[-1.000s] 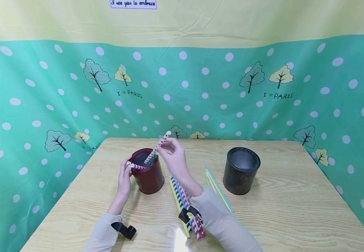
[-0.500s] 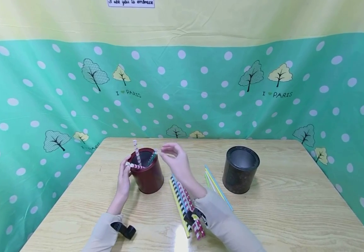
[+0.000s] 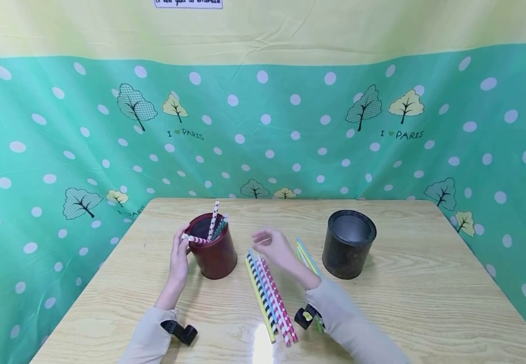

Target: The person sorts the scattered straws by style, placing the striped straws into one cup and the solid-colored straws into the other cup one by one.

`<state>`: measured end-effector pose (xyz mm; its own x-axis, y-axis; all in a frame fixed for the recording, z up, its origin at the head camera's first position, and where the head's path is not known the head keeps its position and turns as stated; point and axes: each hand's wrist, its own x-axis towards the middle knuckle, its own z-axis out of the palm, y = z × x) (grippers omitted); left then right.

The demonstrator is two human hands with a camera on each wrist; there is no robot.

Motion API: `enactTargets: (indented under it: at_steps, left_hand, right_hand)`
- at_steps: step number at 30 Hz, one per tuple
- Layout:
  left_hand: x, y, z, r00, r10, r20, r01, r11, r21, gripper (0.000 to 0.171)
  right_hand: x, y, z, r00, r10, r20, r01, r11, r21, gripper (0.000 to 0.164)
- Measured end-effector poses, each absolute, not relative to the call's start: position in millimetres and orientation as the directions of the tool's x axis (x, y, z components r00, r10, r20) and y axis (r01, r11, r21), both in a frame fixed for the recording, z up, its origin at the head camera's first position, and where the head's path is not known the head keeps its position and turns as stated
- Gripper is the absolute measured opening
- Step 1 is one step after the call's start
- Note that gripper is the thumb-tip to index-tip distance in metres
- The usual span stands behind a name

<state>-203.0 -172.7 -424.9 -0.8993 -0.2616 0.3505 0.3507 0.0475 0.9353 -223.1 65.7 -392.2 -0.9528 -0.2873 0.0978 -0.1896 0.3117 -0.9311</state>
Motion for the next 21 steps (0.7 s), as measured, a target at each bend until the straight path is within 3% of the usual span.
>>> enactTargets:
  at_steps: [10,21]
  left_hand:
    - [-201,-171,-424,-0.895,-0.269,0.355,0.352,0.060,0.934,0.035]
    - [-214,-181,-444,-0.891,-0.244,0.382,0.384,0.042,0.922,0.036]
  right_hand:
    - [-227,82,-423,-0.893,-0.450,0.019,-0.220,0.400,-0.890,0.024]
    - [-225,91,-438,-0.851,-0.521,-0.062,-0.228,0.474,-0.851,0.024]
